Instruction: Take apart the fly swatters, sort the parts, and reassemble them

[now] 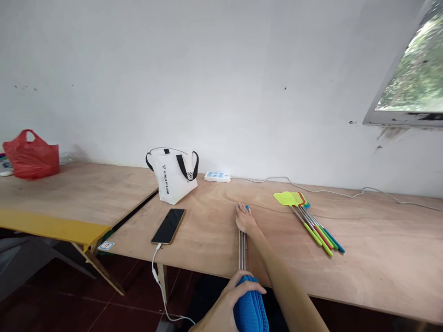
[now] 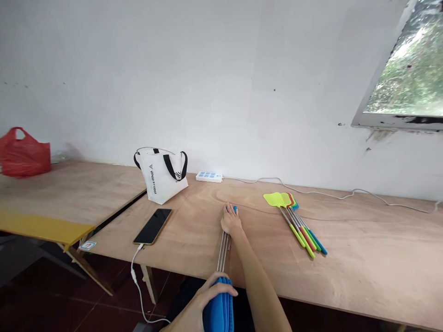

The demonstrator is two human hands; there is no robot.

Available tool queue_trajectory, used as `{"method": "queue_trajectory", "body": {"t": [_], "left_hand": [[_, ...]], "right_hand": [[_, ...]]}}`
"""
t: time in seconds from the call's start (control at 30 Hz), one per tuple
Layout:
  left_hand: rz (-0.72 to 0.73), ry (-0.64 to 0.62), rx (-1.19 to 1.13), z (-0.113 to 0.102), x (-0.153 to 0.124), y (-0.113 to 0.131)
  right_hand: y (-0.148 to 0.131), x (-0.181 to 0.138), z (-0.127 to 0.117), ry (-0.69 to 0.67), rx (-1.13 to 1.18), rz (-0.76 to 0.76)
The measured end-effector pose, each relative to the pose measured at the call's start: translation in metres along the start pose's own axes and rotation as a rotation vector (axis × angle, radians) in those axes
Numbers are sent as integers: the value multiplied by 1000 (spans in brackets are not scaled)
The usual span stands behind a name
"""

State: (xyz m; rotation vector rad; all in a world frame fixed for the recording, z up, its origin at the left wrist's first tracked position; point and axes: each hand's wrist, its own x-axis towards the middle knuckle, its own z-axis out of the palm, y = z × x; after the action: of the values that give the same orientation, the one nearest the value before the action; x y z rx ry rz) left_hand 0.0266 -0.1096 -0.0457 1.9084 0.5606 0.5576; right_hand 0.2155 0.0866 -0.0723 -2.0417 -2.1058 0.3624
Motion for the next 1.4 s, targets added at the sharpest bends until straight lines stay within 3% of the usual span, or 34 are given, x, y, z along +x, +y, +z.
{"method": "queue_trajectory", "body": {"t": [0.23,0.53,0.83,1.4], "left_hand": [[37,-43,-1,4,10,-13],[122,-6,-86,-4,29,23],[73,19,-45,-5,41,20],[98,62,6,-39,76,1]], "right_hand": [[2,0,1,-3,5,-8],[12,12,-9,-39,6,-28],[13,17,-13,-41,-29,-59],[12,22,-11,-32,-65,-86]]}}
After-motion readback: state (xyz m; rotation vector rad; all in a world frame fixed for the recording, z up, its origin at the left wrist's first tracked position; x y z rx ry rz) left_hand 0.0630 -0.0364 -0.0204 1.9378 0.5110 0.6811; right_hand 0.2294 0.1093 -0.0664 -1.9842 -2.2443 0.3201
